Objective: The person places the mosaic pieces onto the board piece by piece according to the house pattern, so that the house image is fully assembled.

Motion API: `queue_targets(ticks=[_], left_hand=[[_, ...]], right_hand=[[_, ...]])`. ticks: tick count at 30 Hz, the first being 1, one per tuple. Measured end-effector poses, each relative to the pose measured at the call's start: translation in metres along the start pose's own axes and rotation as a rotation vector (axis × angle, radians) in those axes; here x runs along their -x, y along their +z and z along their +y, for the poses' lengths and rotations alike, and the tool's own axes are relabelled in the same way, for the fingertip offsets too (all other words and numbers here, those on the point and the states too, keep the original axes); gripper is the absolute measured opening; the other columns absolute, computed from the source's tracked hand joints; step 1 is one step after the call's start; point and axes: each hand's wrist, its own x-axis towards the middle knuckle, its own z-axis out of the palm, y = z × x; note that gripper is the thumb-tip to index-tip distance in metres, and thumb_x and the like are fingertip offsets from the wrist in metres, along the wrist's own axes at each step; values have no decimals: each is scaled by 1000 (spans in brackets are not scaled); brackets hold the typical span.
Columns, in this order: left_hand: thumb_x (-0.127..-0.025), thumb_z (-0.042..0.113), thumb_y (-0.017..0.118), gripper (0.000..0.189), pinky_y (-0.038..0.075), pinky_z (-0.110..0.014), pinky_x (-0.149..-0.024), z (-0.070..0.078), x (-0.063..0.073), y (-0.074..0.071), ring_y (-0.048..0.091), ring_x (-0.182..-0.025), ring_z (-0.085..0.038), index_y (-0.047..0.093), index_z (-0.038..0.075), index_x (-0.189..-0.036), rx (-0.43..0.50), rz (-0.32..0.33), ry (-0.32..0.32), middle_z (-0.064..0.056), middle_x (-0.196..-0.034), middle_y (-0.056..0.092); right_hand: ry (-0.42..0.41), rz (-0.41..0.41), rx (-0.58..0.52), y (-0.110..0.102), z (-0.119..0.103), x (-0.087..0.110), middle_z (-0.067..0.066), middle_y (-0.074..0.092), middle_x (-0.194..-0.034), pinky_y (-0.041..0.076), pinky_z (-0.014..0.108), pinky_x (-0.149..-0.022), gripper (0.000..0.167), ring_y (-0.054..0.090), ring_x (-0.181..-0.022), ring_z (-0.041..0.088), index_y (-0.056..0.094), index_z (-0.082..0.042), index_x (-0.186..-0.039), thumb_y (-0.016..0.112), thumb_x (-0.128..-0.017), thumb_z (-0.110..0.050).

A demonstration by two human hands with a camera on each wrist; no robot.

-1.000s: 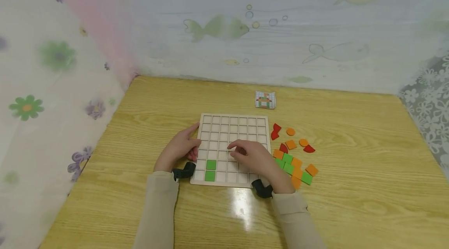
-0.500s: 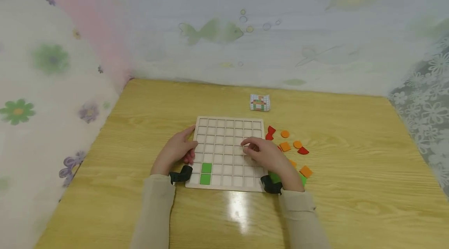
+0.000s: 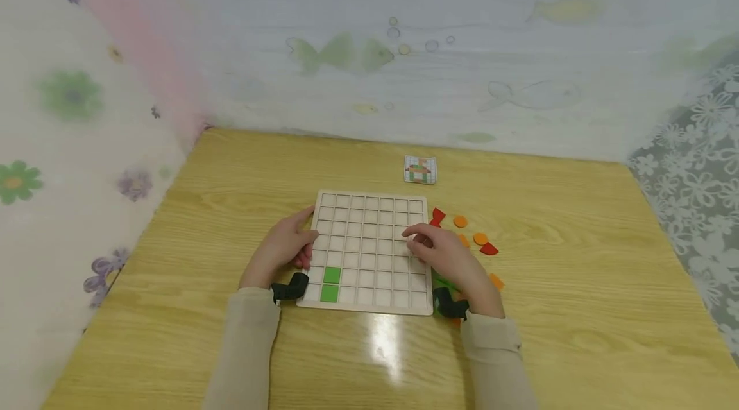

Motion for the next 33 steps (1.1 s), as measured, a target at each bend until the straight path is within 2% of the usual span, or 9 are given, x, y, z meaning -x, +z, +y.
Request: queue_targets(ticks=[6,10,16,22,28,33], left_hand=[[-89,21,53,57,49,-36,-46,-5,-2,-2,54,-44,-23,27,26,-141,16,20,-12,-12,-56,53],[-88,26,55,56,48,-36,-45,-11,-5,-1,55,-44,-24,31,30,-139,11,39,-17,-13,-55,53],[-87,28,57,59,49,-36,-47,-18,-10,-3,56,-46,-25,30,32,-139,1,36,2,-14,-57,55],[-87,34,56,57,49,-37,-47,-20,-13,-1,58,-48,-26,30,33,-138,-11,39,6,-15,-59,57],[-87,31,57,58,49,-36,-48,-19,-16,2,58,-50,-26,29,33,-139,18,23,6,-16,-61,57],[-89,29,54,57,49,-37,-48,-22,-17,3,58,-50,-27,28,31,-140,17,3,-1,-16,-62,58]], right_hand=[[25,61,5,-20,10,9,2,62,-87,45,33,-66,25,55,-77,18,59,-17,-112,53,-90,-27],[61,64,24,-29,16,13,1,63,-90,44,33,-72,24,56,-81,16,60,-16,-110,52,-90,-29],[105,60,81,-29,25,15,0,61,-87,44,31,-66,19,53,-74,16,62,-15,-103,55,-89,-26],[122,81,158,-29,38,15,0,55,-89,42,31,-67,15,49,-76,17,63,-15,-96,61,-85,-25],[87,19,156,-31,47,16,0,53,-82,40,31,-67,14,47,-73,17,62,-13,-94,65,-82,-20],[68,-39,132,-29,53,20,3,51,-86,39,32,-70,18,45,-77,18,62,-13,-98,66,-80,-14]])
